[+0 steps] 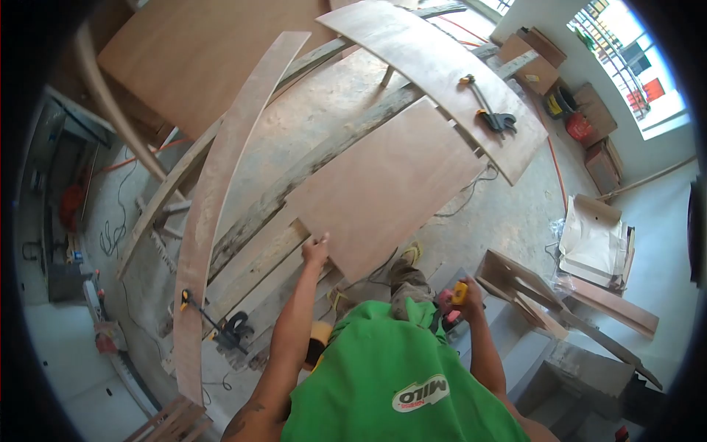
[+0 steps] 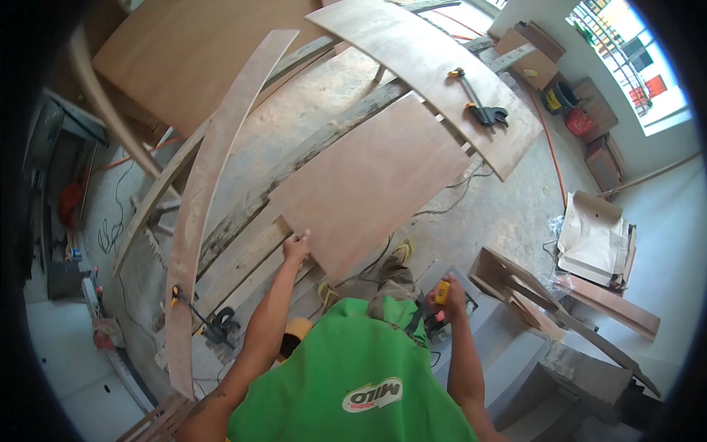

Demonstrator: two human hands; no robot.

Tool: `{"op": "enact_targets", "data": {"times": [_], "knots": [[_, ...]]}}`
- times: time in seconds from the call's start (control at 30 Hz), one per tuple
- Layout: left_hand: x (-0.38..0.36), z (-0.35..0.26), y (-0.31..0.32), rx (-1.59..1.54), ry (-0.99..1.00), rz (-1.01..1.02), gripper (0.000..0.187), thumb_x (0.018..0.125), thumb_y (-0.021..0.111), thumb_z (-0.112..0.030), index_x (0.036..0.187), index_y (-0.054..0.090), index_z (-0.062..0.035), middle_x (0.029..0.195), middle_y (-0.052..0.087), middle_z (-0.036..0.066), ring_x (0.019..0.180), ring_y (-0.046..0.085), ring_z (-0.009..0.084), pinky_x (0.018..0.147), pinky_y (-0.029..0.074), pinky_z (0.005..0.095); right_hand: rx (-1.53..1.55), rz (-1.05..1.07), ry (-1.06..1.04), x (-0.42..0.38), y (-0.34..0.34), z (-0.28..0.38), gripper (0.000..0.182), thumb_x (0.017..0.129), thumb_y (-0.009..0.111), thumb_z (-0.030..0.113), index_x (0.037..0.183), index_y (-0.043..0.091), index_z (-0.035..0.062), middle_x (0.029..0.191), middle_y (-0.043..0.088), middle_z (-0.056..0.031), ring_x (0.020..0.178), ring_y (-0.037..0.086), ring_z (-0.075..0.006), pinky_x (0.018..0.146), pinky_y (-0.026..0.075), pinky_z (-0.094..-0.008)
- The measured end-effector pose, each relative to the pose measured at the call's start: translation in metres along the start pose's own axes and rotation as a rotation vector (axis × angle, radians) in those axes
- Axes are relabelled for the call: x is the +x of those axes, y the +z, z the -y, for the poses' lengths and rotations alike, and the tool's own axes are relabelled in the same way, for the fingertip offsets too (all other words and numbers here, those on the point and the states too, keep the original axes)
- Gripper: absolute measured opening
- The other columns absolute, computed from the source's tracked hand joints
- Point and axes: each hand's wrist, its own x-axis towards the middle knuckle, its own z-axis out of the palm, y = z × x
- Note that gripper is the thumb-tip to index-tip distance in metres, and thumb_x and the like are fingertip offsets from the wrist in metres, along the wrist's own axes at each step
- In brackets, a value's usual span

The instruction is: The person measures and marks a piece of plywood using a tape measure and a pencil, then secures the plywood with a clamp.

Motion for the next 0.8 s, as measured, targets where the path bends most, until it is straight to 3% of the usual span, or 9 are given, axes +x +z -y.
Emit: {"op": "enact_targets", "data": {"times": [0.1, 0.23, 0.3, 0.33, 0.37, 0.43, 0.47, 0.57, 0.8], "knots": [[0.0, -0.002, 0.003, 0.021, 0.013, -0.037, 0.037, 0.087, 0.064, -0.034, 0.091, 0.063, 0.0026, 0.074, 0.063, 0.008, 0.053, 0.054, 0.0161, 0.047, 0.044, 0.0326, -0.244, 0.097, -0.112, 0.008, 0.049, 0.049, 0.035, 0.09, 0.055, 0.042, 0.091, 0.053, 0.0075, 0.075, 0.055, -0.0069, 0.06, 0.061, -0.0202, 0.048, 0.052, -0.035], [0.016, 0.006, 0.008, 0.053, 0.011, -0.071, 0.04, 0.088, 0.062, -0.038, 0.093, 0.064, 0.0024, 0.072, 0.062, 0.007, 0.049, 0.051, 0.0154, 0.045, 0.042, 0.0318, -0.26, 0.194, -0.149, 0.089, 0.064, 0.053, 0.035, 0.09, 0.059, 0.039, 0.093, 0.054, 0.005, 0.077, 0.056, -0.0077, 0.062, 0.061, -0.0201, 0.051, 0.053, -0.0327], [0.013, -0.006, 0.004, -0.072, -0.167, -0.041, 0.044, 0.089, 0.06, -0.041, 0.096, 0.064, 0.0026, 0.077, 0.064, 0.009, 0.052, 0.053, 0.0158, 0.044, 0.042, 0.0302, -0.238, 0.223, -0.172, 0.11, 0.074, 0.066, 0.035, 0.089, 0.06, 0.039, 0.097, 0.056, 0.004, 0.078, 0.056, -0.008, 0.064, 0.061, -0.0195, 0.052, 0.053, -0.0325], [0.006, -0.015, 0.003, 0.032, -0.207, -0.081, 0.049, 0.09, 0.058, -0.044, 0.097, 0.064, 0.0044, 0.087, 0.065, 0.014, 0.067, 0.061, 0.0206, 0.056, 0.049, 0.0331, -0.251, 0.191, -0.192, 0.11, 0.078, 0.077, 0.038, 0.089, 0.061, 0.04, 0.101, 0.056, 0.0043, 0.079, 0.056, -0.0076, 0.061, 0.059, -0.0177, 0.052, 0.051, -0.0311], [0.006, -0.013, 0.003, 0.053, -0.207, -0.086, 0.049, 0.09, 0.058, -0.044, 0.097, 0.064, 0.0044, 0.087, 0.065, 0.014, 0.067, 0.061, 0.0206, 0.056, 0.049, 0.0331, -0.266, 0.159, -0.211, 0.111, 0.083, 0.087, 0.042, 0.088, 0.062, 0.042, 0.105, 0.056, 0.0045, 0.08, 0.056, -0.0072, 0.059, 0.057, -0.0159, 0.052, 0.049, -0.0296], [0.007, -0.005, 0.002, -0.046, 0.038, -0.16, 0.054, 0.09, 0.057, -0.046, 0.102, 0.061, 0.0073, 0.102, 0.063, 0.017, 0.09, 0.062, 0.0256, 0.075, 0.05, 0.0378, -0.226, 0.132, -0.145, 0.121, 0.096, 0.106, 0.047, 0.087, 0.063, 0.044, 0.109, 0.055, 0.004, 0.082, 0.056, -0.0079, 0.061, 0.057, -0.0158, 0.053, 0.048, -0.0302], [0.0, -0.008, 0.004, -0.076, -0.004, -0.196, 0.06, 0.09, 0.056, -0.047, 0.108, 0.057, 0.0097, 0.11, 0.061, 0.019, 0.102, 0.058, 0.0277, 0.086, 0.047, 0.0401, -0.201, 0.103, -0.087, 0.127, 0.1, 0.115, 0.052, 0.085, 0.064, 0.047, 0.114, 0.055, 0.0034, 0.084, 0.057, -0.0086, 0.063, 0.056, -0.0157, 0.055, 0.048, -0.0307], [-0.017, -0.016, 0.01, -0.373, 0.021, -0.283, 0.061, 0.091, 0.055, -0.047, 0.112, 0.053, 0.01, 0.112, 0.059, 0.02, 0.102, 0.058, 0.0268, 0.085, 0.047, 0.0374, -0.239, 0.28, -0.065, 0.153, 0.105, 0.136, 0.062, 0.084, 0.065, 0.05, 0.118, 0.053, -0.0003, 0.09, 0.056, -0.0092, 0.069, 0.057, -0.017, 0.058, 0.05, -0.0325], [-0.067, -0.065, -0.005, -0.196, 0.088, -0.403, 0.056, 0.092, 0.054, -0.045, 0.109, 0.055, 0.009, 0.105, 0.06, 0.018, 0.092, 0.06, 0.0257, 0.077, 0.05, 0.0369, -0.159, 0.598, -0.005, 0.154, 0.112, 0.175, 0.062, 0.083, 0.065, 0.05, 0.108, 0.052, -0.0048, 0.09, 0.057, -0.0103, 0.077, 0.061, -0.019, 0.062, 0.051, -0.034]]}}
